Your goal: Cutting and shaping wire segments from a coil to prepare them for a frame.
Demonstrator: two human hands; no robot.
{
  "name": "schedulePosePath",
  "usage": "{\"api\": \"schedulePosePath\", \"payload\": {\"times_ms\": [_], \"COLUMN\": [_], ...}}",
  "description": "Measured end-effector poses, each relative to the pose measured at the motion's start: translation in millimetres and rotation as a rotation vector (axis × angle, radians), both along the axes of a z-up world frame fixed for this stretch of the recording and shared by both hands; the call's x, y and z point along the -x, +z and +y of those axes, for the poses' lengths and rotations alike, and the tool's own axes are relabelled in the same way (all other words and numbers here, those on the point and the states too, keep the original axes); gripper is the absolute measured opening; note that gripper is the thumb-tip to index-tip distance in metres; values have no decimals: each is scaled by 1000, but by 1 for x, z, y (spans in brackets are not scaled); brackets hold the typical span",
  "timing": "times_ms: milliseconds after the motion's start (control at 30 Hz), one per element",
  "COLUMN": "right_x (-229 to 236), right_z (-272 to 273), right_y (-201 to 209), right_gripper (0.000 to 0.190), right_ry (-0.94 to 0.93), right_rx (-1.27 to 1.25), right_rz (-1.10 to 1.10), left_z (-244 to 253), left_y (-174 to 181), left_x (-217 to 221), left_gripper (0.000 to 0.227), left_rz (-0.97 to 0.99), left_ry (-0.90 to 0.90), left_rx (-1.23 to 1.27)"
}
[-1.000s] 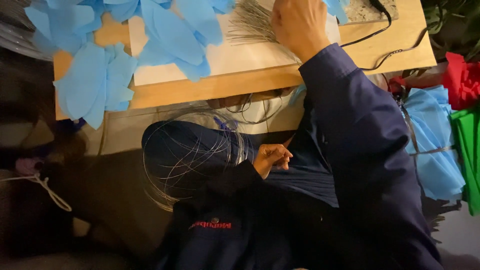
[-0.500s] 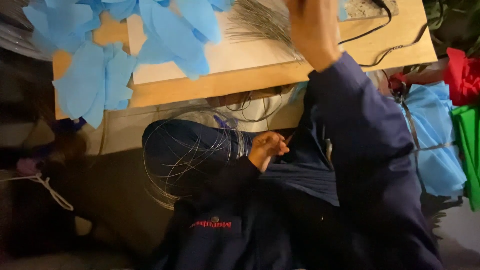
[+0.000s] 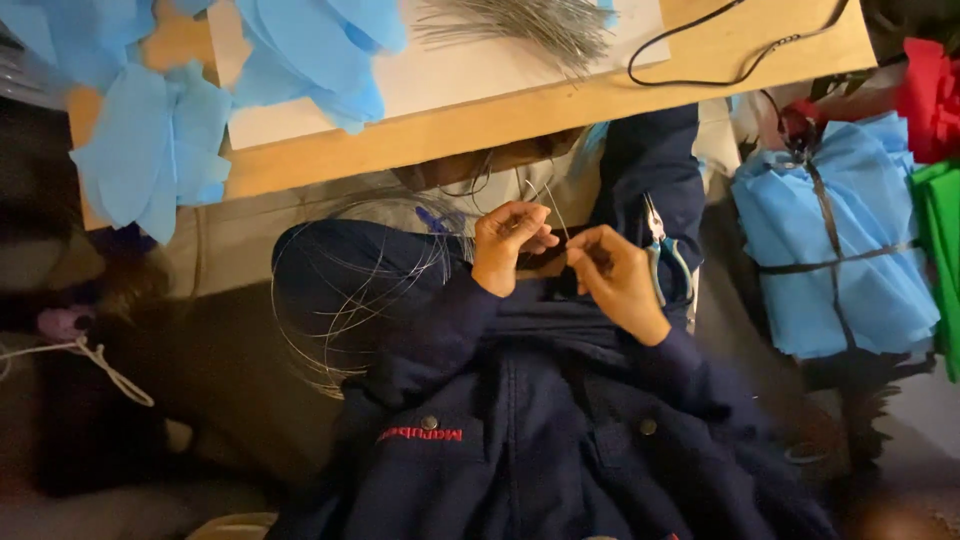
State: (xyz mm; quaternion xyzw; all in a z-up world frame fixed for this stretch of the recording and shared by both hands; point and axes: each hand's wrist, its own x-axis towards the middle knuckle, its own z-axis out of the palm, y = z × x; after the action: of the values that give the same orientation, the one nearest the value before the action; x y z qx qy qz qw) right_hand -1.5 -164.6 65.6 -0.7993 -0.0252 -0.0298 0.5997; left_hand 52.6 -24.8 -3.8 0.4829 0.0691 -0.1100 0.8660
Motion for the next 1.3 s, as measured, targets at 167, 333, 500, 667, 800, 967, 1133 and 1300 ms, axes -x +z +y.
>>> {"api": "schedulePosePath", "payload": {"times_ms": [167, 333, 500, 667, 800, 967, 1133, 1300], "right_x": [9, 11, 5, -10, -14, -17, -20, -25], "right_z": [11, 13, -6, -10, 12, 24, 20, 8], "right_y": [-20, -18, -11, 26, 35, 38, 28, 6], "right_gripper": [6, 3, 2, 4, 5, 4, 5, 5], "right_ry": [-63, -86, -67, -156, -166, -210, -257, -280], "right_rx": [-120, -19, 90, 134, 346, 524, 454, 273], "right_rz": [23, -43, -39, -221, -353, -428, -374, -220], "left_z": [-12, -16, -16, -21, -24, -22, -27, -26], "left_y": [17, 17, 9, 15, 21, 30, 31, 31], "left_x": [6, 12, 15, 19, 27, 26, 24, 23], "left_gripper": [15, 15, 10, 6, 3, 5, 3, 7], "left_rz": [1, -25, -82, -230, -423, -565, -603, -598], "left_ry": [20, -4, 15, 74, 158, 203, 269, 294], "left_rx": [-51, -80, -174, -356, -695, -833, -848, -788]}}
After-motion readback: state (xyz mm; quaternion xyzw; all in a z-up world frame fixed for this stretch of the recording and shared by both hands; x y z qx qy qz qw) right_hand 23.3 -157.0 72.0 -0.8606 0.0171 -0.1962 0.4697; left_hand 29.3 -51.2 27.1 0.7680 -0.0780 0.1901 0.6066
